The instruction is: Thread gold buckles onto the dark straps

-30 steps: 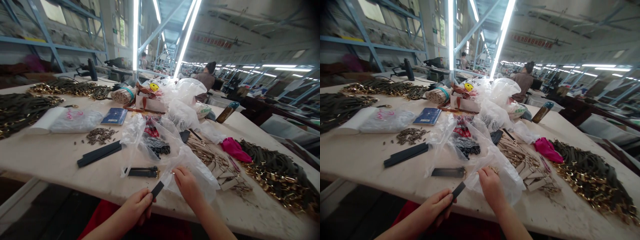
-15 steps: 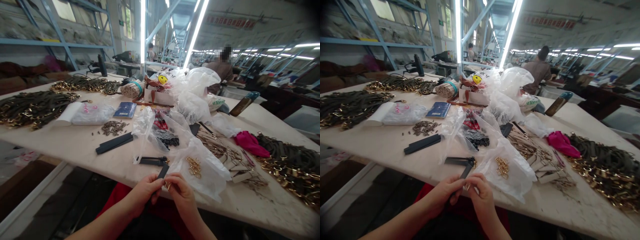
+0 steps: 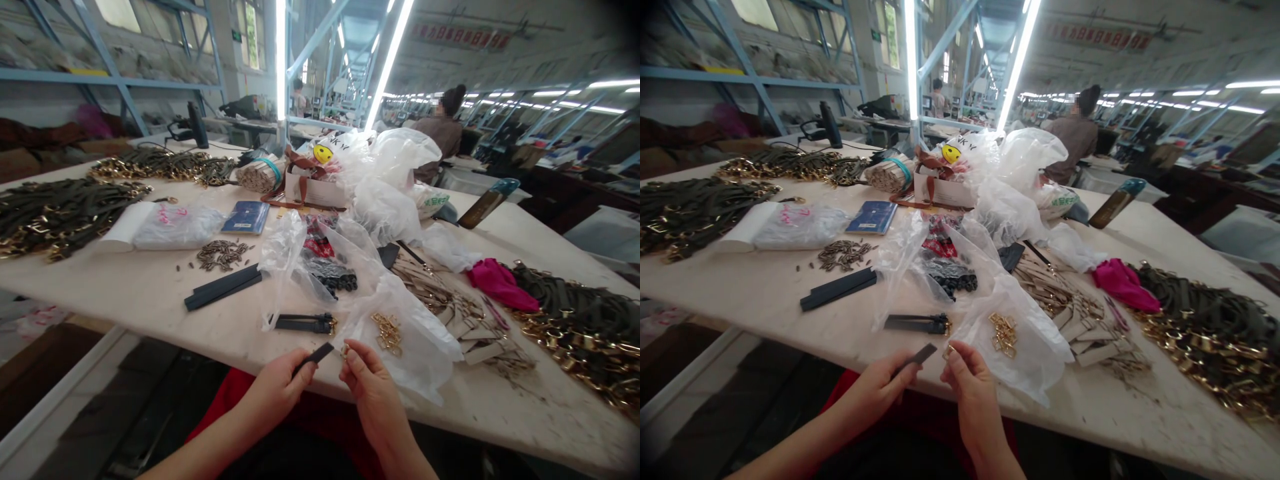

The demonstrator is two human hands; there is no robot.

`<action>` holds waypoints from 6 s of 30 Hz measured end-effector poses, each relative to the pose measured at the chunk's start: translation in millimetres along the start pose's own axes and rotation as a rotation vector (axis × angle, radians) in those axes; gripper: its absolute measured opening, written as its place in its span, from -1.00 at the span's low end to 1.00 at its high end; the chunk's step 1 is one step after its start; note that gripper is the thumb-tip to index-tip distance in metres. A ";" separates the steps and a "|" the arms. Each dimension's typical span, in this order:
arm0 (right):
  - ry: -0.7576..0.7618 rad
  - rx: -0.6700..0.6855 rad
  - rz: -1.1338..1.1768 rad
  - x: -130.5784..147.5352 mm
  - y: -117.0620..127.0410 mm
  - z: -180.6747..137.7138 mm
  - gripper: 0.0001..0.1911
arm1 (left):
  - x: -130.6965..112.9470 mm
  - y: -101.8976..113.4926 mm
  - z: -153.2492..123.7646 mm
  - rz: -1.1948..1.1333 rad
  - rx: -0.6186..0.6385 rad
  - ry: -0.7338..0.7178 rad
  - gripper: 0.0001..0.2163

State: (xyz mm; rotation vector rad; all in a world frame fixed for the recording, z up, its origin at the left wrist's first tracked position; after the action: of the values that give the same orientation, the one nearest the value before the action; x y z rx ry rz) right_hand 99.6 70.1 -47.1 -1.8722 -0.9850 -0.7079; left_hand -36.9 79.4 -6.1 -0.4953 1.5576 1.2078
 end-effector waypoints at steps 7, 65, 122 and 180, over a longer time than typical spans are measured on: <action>-0.249 0.170 0.163 -38.9 -23.2 -10.1 -0.70 | -15.2 -13.3 3.0 0.157 0.159 -0.133 -0.78; 0.615 -0.413 -1.393 118.3 -41.3 125.8 -0.89 | 35.3 -11.9 20.5 -0.320 0.027 0.096 -0.79; 0.033 0.225 -0.446 -15.8 -14.7 4.3 -0.75 | -0.1 -14.9 7.8 0.081 0.172 0.026 -0.79; 0.180 0.309 -0.995 -6.1 -23.1 -29.4 -0.95 | 6.8 -46.1 -24.6 -0.684 0.276 0.301 -0.72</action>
State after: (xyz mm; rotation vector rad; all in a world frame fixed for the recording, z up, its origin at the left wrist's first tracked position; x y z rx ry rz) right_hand 74.5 48.7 -28.5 -0.9485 -1.7909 -1.1723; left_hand -14.1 41.0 -34.1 -0.9592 1.5774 0.4020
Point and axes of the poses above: each hand's wrist, its own z-axis towards the middle knuckle, its own y-axis out of the back of the hand, x = y × z, the point moved 10 cm from there along z, towards the middle knuckle, and after that the axes turned 12 degrees about -y, right-handed, at the moved point
